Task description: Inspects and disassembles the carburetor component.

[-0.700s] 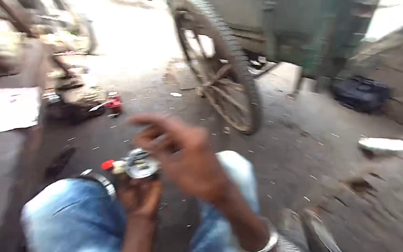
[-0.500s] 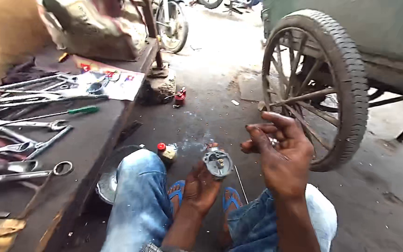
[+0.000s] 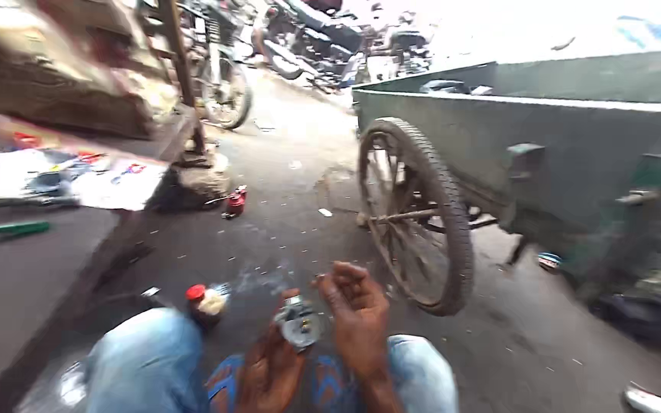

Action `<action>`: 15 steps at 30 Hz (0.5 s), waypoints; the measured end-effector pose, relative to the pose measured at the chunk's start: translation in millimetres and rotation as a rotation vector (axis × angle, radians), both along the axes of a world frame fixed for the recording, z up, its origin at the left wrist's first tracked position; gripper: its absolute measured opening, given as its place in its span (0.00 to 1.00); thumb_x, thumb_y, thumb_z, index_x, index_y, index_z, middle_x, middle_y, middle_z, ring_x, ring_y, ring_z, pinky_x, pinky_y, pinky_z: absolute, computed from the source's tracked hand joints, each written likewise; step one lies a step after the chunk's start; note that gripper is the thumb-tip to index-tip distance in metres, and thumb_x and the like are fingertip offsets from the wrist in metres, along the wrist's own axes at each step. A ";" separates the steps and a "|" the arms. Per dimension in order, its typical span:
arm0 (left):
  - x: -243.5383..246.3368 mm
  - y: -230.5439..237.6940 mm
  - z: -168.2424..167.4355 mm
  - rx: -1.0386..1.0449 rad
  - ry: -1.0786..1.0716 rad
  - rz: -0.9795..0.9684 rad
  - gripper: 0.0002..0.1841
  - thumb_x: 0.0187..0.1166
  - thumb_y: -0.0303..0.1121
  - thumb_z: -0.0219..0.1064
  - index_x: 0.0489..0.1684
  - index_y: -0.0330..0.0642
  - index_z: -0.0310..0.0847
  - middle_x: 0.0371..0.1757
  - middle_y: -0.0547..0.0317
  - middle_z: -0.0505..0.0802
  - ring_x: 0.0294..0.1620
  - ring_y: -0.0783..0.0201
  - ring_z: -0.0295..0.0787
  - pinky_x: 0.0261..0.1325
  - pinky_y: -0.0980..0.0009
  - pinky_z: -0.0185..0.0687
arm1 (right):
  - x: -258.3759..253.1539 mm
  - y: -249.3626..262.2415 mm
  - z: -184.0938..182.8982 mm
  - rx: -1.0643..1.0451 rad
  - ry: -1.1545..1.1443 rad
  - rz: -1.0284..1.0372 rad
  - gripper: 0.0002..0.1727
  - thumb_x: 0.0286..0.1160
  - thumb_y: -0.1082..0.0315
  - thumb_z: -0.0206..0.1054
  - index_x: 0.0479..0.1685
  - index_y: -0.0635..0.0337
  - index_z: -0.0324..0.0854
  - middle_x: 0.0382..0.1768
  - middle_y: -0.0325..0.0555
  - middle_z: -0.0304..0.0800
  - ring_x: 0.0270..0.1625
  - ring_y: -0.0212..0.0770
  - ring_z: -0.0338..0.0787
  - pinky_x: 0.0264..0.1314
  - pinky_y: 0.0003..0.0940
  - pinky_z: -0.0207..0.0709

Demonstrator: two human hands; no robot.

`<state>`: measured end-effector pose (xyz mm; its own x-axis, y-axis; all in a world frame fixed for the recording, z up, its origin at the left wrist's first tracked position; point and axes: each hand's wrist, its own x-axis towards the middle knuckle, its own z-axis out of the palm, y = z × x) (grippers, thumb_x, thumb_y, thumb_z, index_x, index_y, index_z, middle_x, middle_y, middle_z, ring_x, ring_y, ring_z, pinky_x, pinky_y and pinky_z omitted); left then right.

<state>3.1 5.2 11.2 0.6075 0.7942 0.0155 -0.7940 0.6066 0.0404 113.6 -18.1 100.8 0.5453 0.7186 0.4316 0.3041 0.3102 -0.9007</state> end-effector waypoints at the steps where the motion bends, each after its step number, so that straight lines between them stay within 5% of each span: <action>1: -1.3 -4.3 -0.6 0.000 0.010 -0.016 0.14 0.76 0.37 0.71 0.56 0.43 0.90 0.55 0.52 0.95 0.59 0.59 0.92 0.68 0.60 0.85 | -3.4 -2.8 -1.1 0.001 -0.023 0.015 0.15 0.71 0.77 0.72 0.58 0.63 0.84 0.40 0.41 0.96 0.43 0.35 0.97 0.51 0.33 0.93; 6: 0.1 -10.7 -5.8 0.081 0.067 -0.021 0.20 0.90 0.36 0.52 0.78 0.48 0.72 0.68 0.55 0.88 0.67 0.59 0.86 0.70 0.59 0.82 | 0.1 1.0 -6.3 0.012 -0.076 0.101 0.17 0.73 0.76 0.70 0.61 0.62 0.78 0.41 0.30 0.95 0.43 0.33 0.97 0.51 0.34 0.95; 15: 4.6 -8.7 -3.0 -0.005 -0.056 0.000 0.19 0.87 0.28 0.51 0.73 0.46 0.76 0.64 0.58 0.91 0.65 0.62 0.88 0.71 0.63 0.81 | -5.9 11.2 -11.3 0.048 -0.019 0.183 0.15 0.75 0.83 0.64 0.58 0.65 0.74 0.37 0.31 0.95 0.37 0.34 0.97 0.42 0.33 0.96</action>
<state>7.6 -3.5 8.2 0.6057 0.7944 0.0456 -0.7950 0.6065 -0.0066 107.6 -6.9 89.5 0.3990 0.7832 0.4768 0.2553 0.4046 -0.8781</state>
